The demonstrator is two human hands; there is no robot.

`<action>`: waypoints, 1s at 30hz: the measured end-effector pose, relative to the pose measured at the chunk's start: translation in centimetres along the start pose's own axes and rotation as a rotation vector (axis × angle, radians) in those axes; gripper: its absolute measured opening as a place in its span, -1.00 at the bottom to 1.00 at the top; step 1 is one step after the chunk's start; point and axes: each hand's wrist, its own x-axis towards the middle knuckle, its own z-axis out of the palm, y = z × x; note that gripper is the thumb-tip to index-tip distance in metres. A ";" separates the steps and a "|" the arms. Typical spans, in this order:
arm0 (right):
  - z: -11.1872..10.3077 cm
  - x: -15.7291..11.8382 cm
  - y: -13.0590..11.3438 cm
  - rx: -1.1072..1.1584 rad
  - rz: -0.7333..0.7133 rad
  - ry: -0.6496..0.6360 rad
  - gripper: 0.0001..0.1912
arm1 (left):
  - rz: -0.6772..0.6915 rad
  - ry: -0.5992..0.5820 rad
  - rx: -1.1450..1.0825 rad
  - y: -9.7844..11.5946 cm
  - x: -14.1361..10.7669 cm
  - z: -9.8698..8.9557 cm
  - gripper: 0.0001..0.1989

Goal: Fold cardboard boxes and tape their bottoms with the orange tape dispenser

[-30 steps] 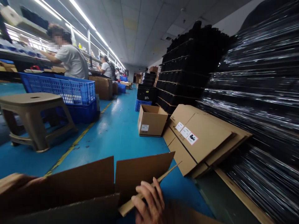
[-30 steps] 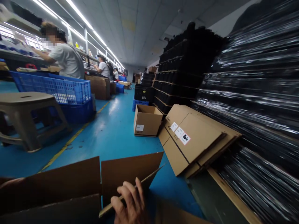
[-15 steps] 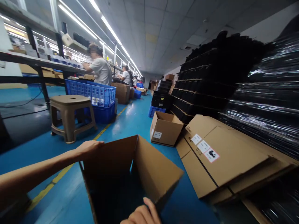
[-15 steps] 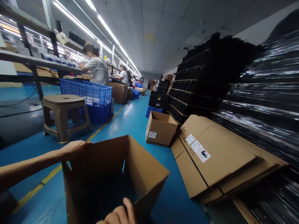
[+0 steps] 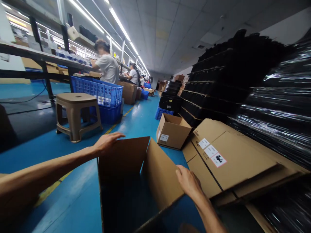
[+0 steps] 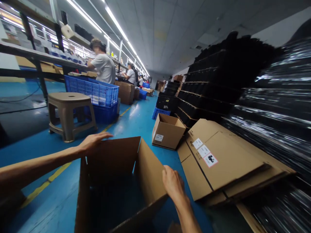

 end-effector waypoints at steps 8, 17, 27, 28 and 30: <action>-1.3 -0.8 -1.2 -0.079 0.033 -0.089 -0.54 | 0.351 0.009 -0.338 1.8 -10.0 2.1 -0.67; -1.1 -4.5 -6.7 0.063 -0.312 -0.370 -0.77 | 0.345 -0.073 -0.386 8.8 -6.8 8.0 -0.69; -0.5 -7.5 -5.0 0.350 -0.427 0.573 -0.67 | 0.389 -0.421 -0.338 10.2 -6.2 16.0 -0.40; 0.7 -8.5 -4.9 0.305 -0.526 0.699 -0.66 | 0.392 -0.440 -0.354 10.1 -6.3 16.0 -0.39; 3.7 -10.2 -4.8 0.181 -0.650 0.880 -0.53 | 0.415 -0.467 -0.384 9.8 -6.5 15.9 -0.36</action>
